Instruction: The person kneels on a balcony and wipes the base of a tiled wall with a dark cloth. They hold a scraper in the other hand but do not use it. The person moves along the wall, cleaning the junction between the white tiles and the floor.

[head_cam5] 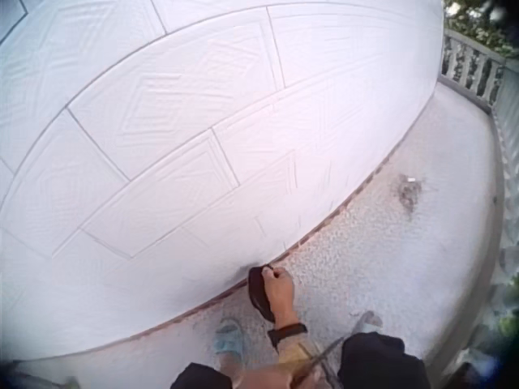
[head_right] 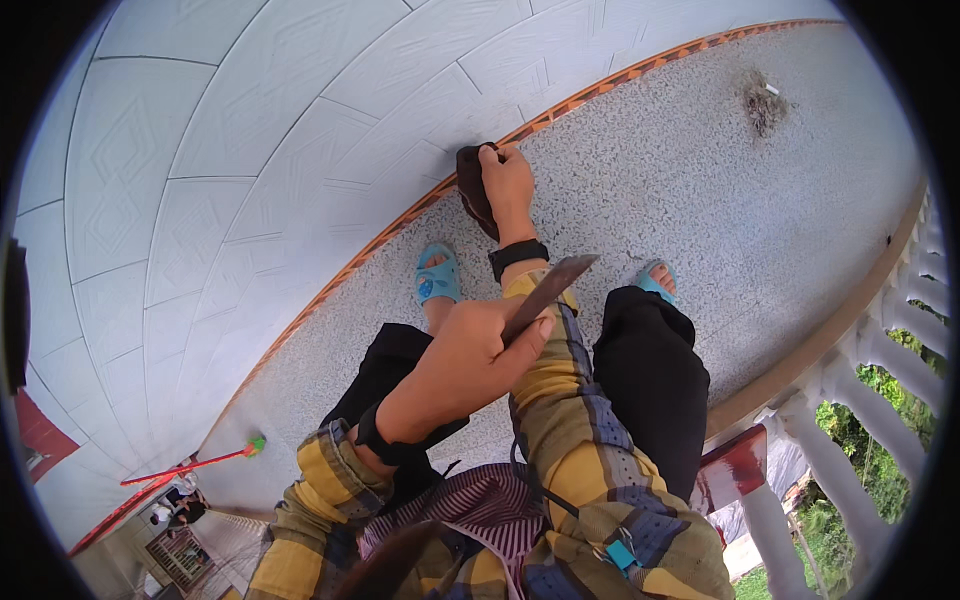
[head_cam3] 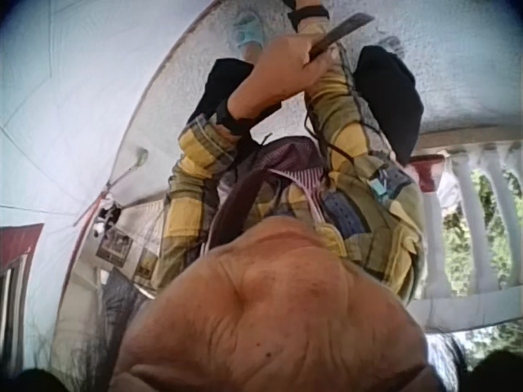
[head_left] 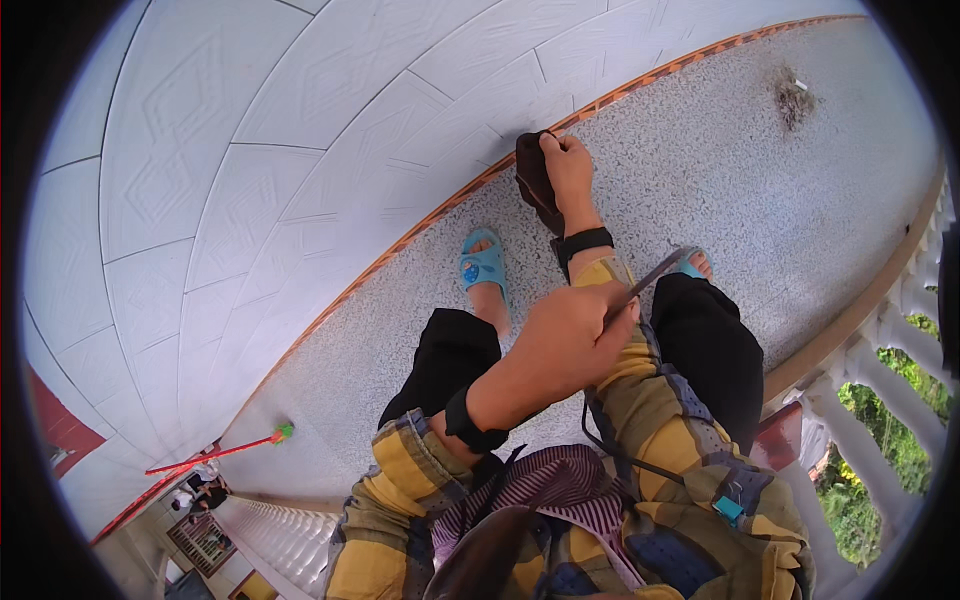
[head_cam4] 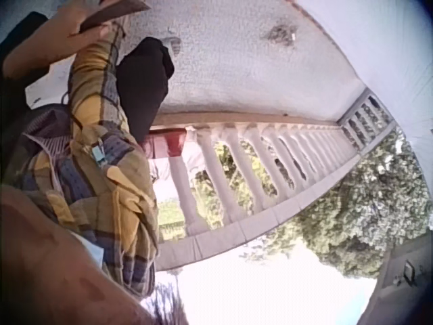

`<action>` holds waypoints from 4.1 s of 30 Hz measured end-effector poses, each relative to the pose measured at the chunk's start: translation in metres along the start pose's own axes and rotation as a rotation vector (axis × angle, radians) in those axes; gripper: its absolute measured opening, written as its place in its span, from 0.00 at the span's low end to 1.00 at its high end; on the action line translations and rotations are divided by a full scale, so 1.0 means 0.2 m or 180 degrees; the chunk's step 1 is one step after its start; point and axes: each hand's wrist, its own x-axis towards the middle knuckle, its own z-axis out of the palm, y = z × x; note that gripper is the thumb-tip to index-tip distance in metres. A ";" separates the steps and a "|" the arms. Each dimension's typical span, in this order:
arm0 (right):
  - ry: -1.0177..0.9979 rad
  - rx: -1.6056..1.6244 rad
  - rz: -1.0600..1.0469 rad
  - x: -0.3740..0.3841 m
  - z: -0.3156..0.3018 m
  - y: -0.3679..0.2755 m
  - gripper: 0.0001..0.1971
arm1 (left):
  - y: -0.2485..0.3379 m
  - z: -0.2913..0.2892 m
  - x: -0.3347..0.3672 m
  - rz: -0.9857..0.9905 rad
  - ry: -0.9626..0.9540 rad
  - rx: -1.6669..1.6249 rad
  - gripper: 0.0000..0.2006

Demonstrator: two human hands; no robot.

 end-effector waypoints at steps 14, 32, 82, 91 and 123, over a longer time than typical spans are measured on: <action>0.0728 -0.0375 -0.0926 0.10 0.34 0.11 0.21 | 0.01 -0.14 -0.03 0.0156 -0.0077 -0.0515 0.07; 0.0863 -0.0372 -0.0600 0.10 0.29 0.02 0.15 | 0.05 -0.04 0.08 0.0275 -0.0191 -0.0310 0.06; 0.0591 0.0062 -0.0546 0.15 0.26 0.03 0.18 | 0.07 -0.01 0.13 0.0217 -0.0215 -0.0201 0.06; 0.0842 0.0031 -0.0730 0.12 0.24 -0.03 0.17 | 0.05 0.00 0.16 0.0344 -0.0173 -0.0259 0.07; 0.1029 -0.0079 -0.0999 0.14 0.22 -0.07 0.17 | 0.06 0.02 0.18 0.0335 -0.0248 -0.0064 0.06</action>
